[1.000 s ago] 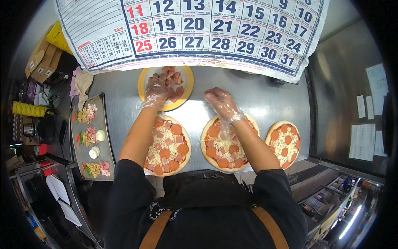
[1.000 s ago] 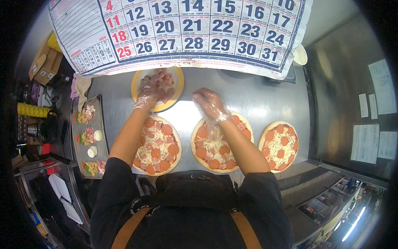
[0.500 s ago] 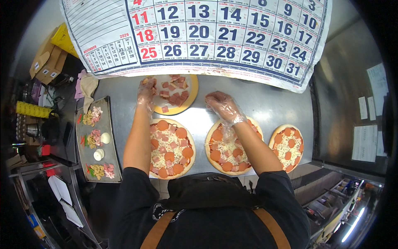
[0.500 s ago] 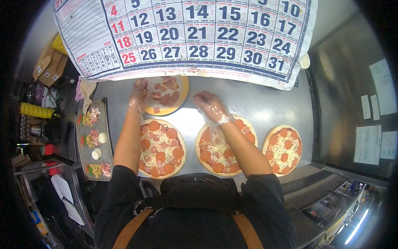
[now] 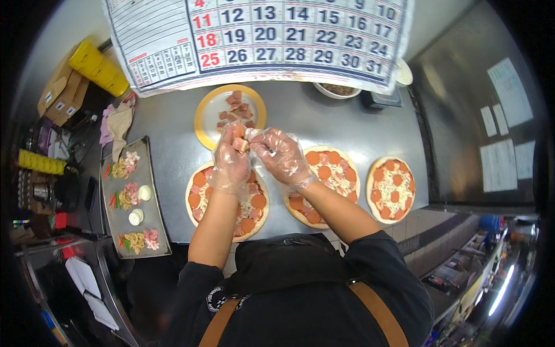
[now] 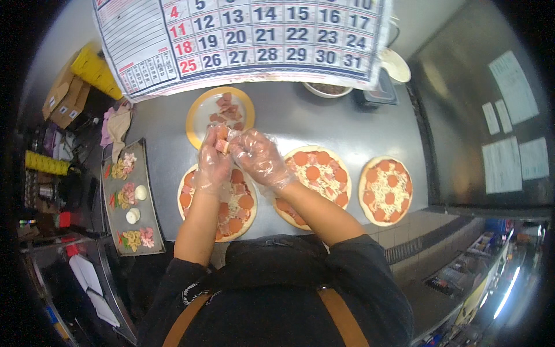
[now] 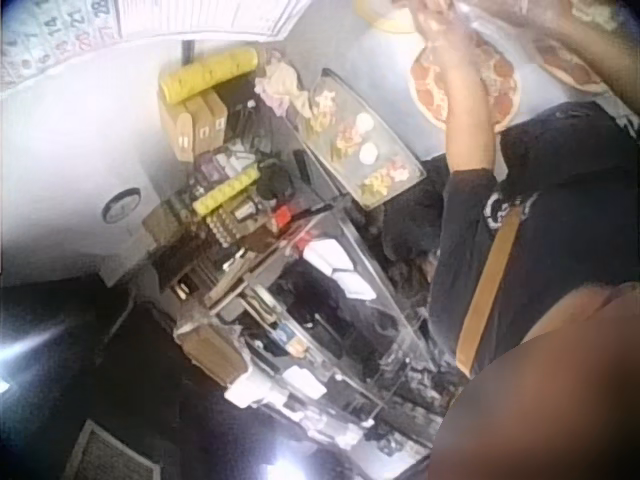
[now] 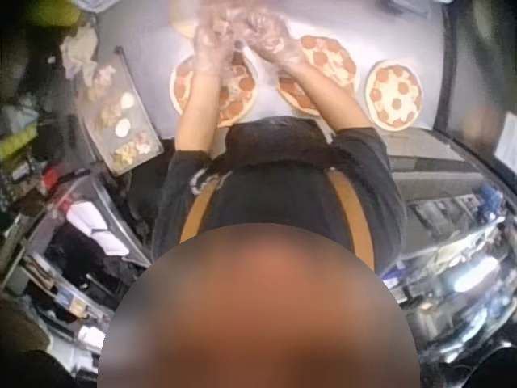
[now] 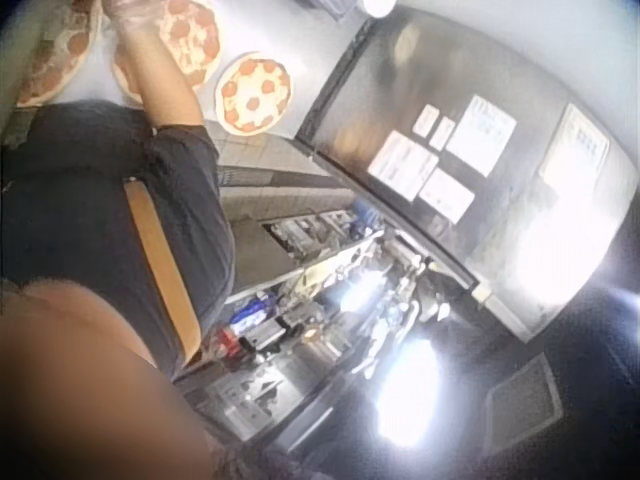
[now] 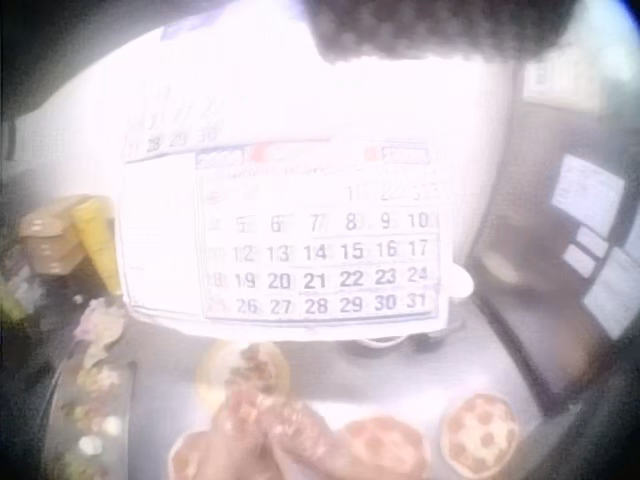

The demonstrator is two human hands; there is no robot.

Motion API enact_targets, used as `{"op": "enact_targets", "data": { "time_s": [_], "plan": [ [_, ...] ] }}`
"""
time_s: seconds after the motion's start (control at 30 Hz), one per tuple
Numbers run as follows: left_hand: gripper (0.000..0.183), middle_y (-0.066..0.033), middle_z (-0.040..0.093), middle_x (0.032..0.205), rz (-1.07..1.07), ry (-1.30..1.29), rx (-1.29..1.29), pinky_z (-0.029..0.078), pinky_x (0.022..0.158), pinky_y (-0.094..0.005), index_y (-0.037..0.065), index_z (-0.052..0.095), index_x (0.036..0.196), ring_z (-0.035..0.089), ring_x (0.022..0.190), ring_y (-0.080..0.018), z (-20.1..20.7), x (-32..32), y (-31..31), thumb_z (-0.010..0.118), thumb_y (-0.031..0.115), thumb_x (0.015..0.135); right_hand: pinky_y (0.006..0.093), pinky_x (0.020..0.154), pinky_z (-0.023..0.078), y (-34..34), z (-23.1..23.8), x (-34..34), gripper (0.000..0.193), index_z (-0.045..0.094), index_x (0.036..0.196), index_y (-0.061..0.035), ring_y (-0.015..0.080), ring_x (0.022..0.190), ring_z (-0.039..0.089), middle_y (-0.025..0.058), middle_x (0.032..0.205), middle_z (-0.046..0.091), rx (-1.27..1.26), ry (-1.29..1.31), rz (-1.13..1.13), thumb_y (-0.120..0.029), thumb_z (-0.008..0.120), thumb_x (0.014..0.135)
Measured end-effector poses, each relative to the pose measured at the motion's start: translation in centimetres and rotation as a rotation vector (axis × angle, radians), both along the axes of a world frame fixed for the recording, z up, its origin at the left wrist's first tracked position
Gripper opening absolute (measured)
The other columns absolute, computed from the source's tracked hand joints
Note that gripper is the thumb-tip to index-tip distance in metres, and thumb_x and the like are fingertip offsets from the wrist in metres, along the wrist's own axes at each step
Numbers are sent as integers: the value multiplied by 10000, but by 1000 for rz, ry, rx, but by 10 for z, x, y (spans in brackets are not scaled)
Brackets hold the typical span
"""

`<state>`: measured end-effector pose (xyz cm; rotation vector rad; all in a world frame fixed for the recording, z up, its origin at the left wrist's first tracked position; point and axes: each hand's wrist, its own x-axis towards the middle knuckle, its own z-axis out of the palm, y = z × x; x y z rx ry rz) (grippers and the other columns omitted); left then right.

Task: The person places pepperoni slices and ham pieces onto three pizza bases already topped with cheese. The pizzas remain on the stainless steel prep table throughout the clip.

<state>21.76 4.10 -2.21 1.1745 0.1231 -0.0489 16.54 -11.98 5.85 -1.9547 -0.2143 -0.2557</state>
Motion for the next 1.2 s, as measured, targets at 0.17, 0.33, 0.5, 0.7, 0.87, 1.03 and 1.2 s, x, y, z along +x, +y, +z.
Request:
{"op": "enact_targets", "data": {
  "time_s": [0.17,0.33,0.5,0.7,0.87,1.03,1.2],
  "plan": [
    [206,-77,694,1063,-133,333,-675,584,846,-338,66,632,1205,688,944,-192,36,-46,-56,594,247,1114,481,811,566,-20,10,-44,200,747,1113,-44,381,958,702,179,1011,701,-412,55,-129,-176,707,968],
    [189,-93,701,1075,-276,422,-733,585,919,-343,55,635,1178,690,1004,-203,50,-85,-111,595,226,1108,481,802,570,-65,-1,-92,224,734,1129,-44,374,923,716,159,1010,735,-386,-121,-249,-134,744,924],
    [203,-101,721,1135,-365,384,-652,584,965,-349,26,661,1235,691,1074,-201,52,-123,-167,603,159,1092,390,825,584,-117,5,-136,224,762,1136,-47,277,921,744,128,1000,760,-123,-121,-356,-117,787,925],
    [263,-95,722,1199,-494,393,-564,575,961,-309,-9,664,1282,688,1087,-174,71,-166,-244,645,146,1070,325,901,572,-215,11,-176,259,738,1138,49,163,991,716,103,1046,763,300,161,-415,-103,706,931],
    [331,-76,701,1228,-594,292,-576,520,983,-291,4,643,1344,643,1137,-139,48,-190,-316,678,153,1051,317,869,570,-303,6,-193,283,737,1139,68,165,956,718,117,1038,763,217,229,-404,-129,732,936],
    [407,-88,679,1323,-427,385,-469,518,1077,-337,-5,583,1425,646,1213,-176,32,-216,-383,645,169,1062,322,841,561,-381,-1,-198,217,765,1078,35,160,929,708,120,992,762,96,194,-231,-145,712,969],
    [335,-91,686,1286,-292,442,-546,564,1034,-331,30,637,1355,670,1166,-162,30,-237,-420,688,159,1050,299,746,557,-424,-24,-203,199,765,1028,20,109,835,671,55,942,743,345,344,-134,-171,733,980]
  ]
}}
